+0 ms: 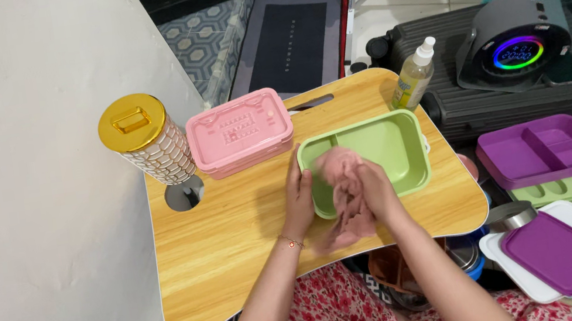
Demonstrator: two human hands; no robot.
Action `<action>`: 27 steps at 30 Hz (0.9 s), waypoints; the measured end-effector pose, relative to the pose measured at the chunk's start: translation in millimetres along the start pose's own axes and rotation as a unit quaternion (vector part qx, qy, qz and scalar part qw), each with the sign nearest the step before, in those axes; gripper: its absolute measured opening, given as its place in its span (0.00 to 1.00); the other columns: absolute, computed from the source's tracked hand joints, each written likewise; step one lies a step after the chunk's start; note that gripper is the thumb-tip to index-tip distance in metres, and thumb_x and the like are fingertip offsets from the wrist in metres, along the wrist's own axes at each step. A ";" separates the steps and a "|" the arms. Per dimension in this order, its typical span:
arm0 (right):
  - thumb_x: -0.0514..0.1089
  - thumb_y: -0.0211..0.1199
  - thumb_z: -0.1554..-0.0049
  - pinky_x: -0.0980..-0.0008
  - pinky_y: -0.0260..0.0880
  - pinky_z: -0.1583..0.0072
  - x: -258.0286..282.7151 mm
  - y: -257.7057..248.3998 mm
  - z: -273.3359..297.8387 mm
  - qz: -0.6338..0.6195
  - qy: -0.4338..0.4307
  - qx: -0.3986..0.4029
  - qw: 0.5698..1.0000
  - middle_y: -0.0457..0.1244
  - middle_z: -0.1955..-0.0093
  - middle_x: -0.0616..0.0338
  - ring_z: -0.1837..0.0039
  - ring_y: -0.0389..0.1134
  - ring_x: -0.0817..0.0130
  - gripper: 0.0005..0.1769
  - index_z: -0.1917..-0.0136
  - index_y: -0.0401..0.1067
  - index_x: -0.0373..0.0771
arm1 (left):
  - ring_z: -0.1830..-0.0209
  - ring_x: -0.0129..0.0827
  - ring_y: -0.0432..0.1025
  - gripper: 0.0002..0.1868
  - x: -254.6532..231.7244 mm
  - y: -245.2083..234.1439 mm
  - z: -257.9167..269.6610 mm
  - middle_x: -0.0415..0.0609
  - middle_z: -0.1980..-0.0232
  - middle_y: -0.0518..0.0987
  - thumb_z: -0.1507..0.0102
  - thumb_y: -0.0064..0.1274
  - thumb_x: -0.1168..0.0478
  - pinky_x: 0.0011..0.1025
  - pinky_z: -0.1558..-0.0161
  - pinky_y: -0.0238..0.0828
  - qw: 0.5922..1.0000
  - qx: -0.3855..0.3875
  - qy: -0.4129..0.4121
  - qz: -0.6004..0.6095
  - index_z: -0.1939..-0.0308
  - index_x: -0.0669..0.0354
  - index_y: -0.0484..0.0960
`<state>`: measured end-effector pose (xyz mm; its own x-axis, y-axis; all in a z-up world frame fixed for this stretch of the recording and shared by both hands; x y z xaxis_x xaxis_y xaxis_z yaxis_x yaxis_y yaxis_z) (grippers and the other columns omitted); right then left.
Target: The person sits on the floor and cleans several plastic food containers. They spray a cleaning solution onto the containers and lids, then wipe them with a cloth. The person handles green, purple, and pink containers, wiping the inside and outside surfaces before stacking them.
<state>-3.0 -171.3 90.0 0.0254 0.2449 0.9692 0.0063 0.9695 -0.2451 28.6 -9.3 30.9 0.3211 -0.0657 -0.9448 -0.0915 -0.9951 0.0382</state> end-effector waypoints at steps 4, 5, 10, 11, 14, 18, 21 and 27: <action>0.48 0.54 0.43 0.35 0.46 0.26 20.9 18.5 2.3 0.377 -0.190 -0.026 0.906 0.67 0.43 0.54 0.37 0.67 0.58 0.18 0.42 0.73 0.43 | 0.19 0.43 0.53 0.32 -2.8 4.9 3.3 0.57 0.20 0.60 0.26 0.38 0.51 0.37 0.23 0.50 0.999 0.028 -0.025 0.012 0.21 0.62 0.55; 0.48 0.54 0.43 0.34 0.45 0.26 24.1 26.9 2.3 0.478 -0.237 -0.041 0.844 0.67 0.43 0.55 0.36 0.67 0.59 0.18 0.41 0.73 0.44 | 0.19 0.43 0.54 0.32 -4.2 6.9 3.1 0.58 0.20 0.61 0.26 0.39 0.51 0.37 0.23 0.50 0.999 0.036 -0.017 0.010 0.21 0.63 0.56; 0.49 0.53 0.45 0.30 0.36 0.25 23.5 60.9 -11.8 0.700 -0.247 -0.131 0.657 0.65 0.34 0.52 0.27 0.59 0.55 0.27 0.33 0.68 0.41 | 0.20 0.44 0.57 0.32 -2.8 7.2 5.1 0.59 0.22 0.64 0.27 0.41 0.54 0.38 0.23 0.50 0.999 0.024 -0.006 0.021 0.22 0.64 0.59; 0.50 0.53 0.45 0.31 0.35 0.26 19.6 66.0 -13.2 0.734 -0.230 -0.114 0.629 0.64 0.33 0.52 0.27 0.58 0.55 0.29 0.32 0.67 0.39 | 0.20 0.43 0.57 0.31 -0.9 7.0 6.0 0.58 0.22 0.64 0.27 0.42 0.55 0.38 0.23 0.51 1.000 0.021 -0.011 0.017 0.22 0.65 0.59; 0.51 0.52 0.47 0.34 0.33 0.26 12.8 74.8 -16.1 0.809 -0.183 -0.052 0.556 0.62 0.32 0.50 0.27 0.57 0.51 0.35 0.29 0.63 0.36 | 0.22 0.43 0.59 0.30 1.7 5.1 4.2 0.58 0.22 0.64 0.27 0.43 0.56 0.37 0.25 0.54 1.000 0.016 -0.011 0.003 0.23 0.65 0.60; 0.51 0.53 0.43 0.33 0.30 0.24 10.2 74.0 -7.5 0.798 -0.158 0.007 0.582 0.62 0.33 0.45 0.27 0.58 0.50 0.34 0.28 0.63 0.32 | 0.23 0.43 0.61 0.29 0.1 6.3 7.7 0.58 0.24 0.67 0.27 0.43 0.57 0.37 0.25 0.55 1.000 0.006 -0.003 -0.003 0.23 0.65 0.61; 0.49 0.53 0.39 0.29 0.30 0.21 0.4 66.5 -2.9 0.733 -0.143 0.063 0.662 0.65 0.37 0.47 0.27 0.60 0.53 0.30 0.29 0.67 0.31 | 0.25 0.43 0.64 0.29 -0.8 5.2 6.7 0.58 0.26 0.70 0.27 0.43 0.56 0.37 0.26 0.57 1.000 0.002 -0.014 0.017 0.23 0.65 0.62; 0.54 0.58 0.51 0.36 0.43 0.24 -20.4 17.5 8.7 0.403 -0.236 0.173 0.867 0.69 0.47 0.48 0.41 0.70 0.53 0.28 0.39 0.75 0.43 | 0.23 0.43 0.60 0.29 -5.5 3.0 6.6 0.59 0.24 0.66 0.27 0.43 0.57 0.37 0.25 0.55 1.000 -0.015 0.018 0.013 0.24 0.67 0.62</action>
<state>-12.1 -159.2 66.1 -0.5310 0.7433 0.4070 -0.1254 0.4060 -0.9052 20.4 -11.4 34.1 0.3532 -0.0928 -0.9309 -0.0719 -0.9948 0.0719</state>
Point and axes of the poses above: each hand's wrist, its own z-axis away from the middle knuckle, its own y-axis out of the palm, x = y × z, the point moved 5 cm from there along -z, towards the middle knuckle
